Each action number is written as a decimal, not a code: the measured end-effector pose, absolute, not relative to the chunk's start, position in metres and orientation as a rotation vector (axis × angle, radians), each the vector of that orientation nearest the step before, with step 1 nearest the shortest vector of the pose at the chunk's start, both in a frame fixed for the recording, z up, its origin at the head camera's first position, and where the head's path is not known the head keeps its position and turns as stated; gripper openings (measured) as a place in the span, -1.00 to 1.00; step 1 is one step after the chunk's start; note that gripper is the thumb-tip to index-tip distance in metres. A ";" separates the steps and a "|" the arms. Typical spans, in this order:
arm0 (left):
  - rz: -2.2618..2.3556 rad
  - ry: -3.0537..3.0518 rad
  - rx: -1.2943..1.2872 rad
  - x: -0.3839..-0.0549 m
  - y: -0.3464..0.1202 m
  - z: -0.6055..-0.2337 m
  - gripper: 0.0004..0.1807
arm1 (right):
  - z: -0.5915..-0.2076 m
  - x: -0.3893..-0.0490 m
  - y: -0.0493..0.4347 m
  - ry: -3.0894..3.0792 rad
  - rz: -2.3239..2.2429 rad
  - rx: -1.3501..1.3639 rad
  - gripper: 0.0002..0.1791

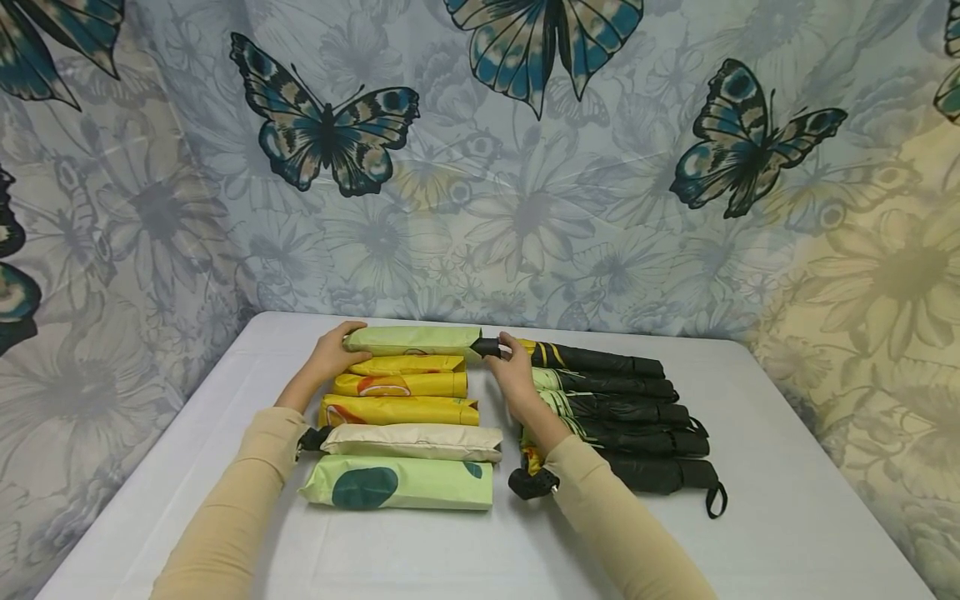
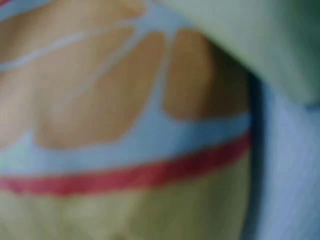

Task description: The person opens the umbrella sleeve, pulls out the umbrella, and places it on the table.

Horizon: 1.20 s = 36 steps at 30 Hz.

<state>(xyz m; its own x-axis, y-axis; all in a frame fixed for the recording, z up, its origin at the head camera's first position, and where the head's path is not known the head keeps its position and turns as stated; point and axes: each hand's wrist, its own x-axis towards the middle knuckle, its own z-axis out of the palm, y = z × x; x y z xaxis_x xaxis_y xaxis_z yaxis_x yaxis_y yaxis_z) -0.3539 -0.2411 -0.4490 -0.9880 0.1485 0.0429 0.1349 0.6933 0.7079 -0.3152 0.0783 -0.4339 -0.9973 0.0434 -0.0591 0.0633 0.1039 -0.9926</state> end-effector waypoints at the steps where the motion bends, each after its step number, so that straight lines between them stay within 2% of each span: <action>1: 1.194 2.882 0.246 -0.354 -0.241 -0.450 -0.30 | -0.433 -0.316 0.078 2.333 -2.095 0.107 -0.34; 15: 1.184 2.891 0.228 -0.354 -0.241 -0.451 -0.31 | -0.433 -0.319 0.084 2.386 -2.086 0.132 -0.55; 36: 1.214 2.931 0.211 -0.350 -0.242 -0.450 -0.46 | -0.424 -0.320 0.097 2.225 -2.121 0.089 -0.43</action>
